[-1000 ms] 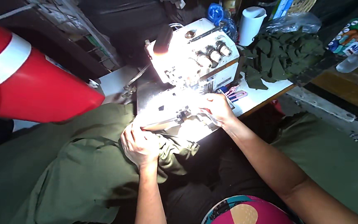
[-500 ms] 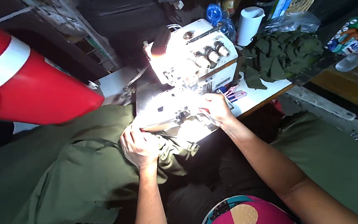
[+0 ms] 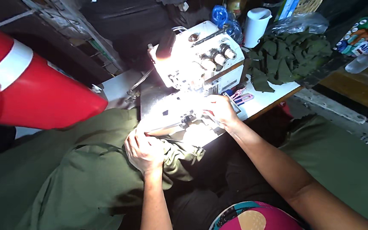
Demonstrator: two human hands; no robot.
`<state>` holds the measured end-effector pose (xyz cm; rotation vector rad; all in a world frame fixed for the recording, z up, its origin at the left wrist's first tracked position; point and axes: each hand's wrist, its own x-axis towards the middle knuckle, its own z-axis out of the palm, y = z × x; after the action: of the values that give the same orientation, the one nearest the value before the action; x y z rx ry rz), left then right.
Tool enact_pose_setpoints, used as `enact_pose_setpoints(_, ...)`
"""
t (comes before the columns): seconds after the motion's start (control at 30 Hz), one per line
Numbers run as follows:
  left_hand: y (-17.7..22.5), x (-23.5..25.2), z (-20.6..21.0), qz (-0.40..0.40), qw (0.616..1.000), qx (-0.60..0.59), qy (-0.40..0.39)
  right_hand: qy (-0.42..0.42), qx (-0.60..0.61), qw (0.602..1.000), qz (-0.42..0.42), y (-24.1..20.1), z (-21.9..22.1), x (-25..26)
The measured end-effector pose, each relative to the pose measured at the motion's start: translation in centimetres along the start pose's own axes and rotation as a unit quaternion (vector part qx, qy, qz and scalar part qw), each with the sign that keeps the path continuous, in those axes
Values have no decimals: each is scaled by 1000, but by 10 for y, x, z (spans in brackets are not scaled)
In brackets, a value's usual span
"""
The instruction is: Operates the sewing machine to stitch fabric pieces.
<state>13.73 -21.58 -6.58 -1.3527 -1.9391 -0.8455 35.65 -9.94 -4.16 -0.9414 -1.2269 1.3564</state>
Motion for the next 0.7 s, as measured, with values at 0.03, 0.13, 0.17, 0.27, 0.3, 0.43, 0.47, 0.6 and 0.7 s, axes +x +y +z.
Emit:
enact_pose_setpoints(0.03,0,0,0,-1,1000,1,-2,0,3,1000,-3,0,0,0)
enact_pose_setpoints(0.13,0,0,0,0,1000,3,0,3,7,1000,20,-8,4,-3)
enact_pose_setpoints(0.17,0,0,0,2,1000,4,0,-1,8,999,40,-14,7,-6)
enact_pose_setpoints(0.27,0,0,1,-2,1000,5,2,-6,11,999,41,-8,1,-5)
enact_pose_setpoints(0.3,0,-1,1,-4,1000,4,0,-9,13,999,42,-8,-2,-5)
enact_pose_setpoints(0.43,1,-1,-1,-2,1000,-4,-7,-7,14,998,62,-11,-8,-3)
enact_pose_setpoints(0.47,1,0,-1,-4,1000,-5,-9,-5,13,998,68,-11,-8,-2)
enact_pose_setpoints(0.6,1,1,-1,-7,1000,-1,-5,-5,21,997,70,-9,-9,6)
enact_pose_setpoints(0.7,1,0,0,-5,1000,4,0,-8,17,996,87,-13,-8,9)
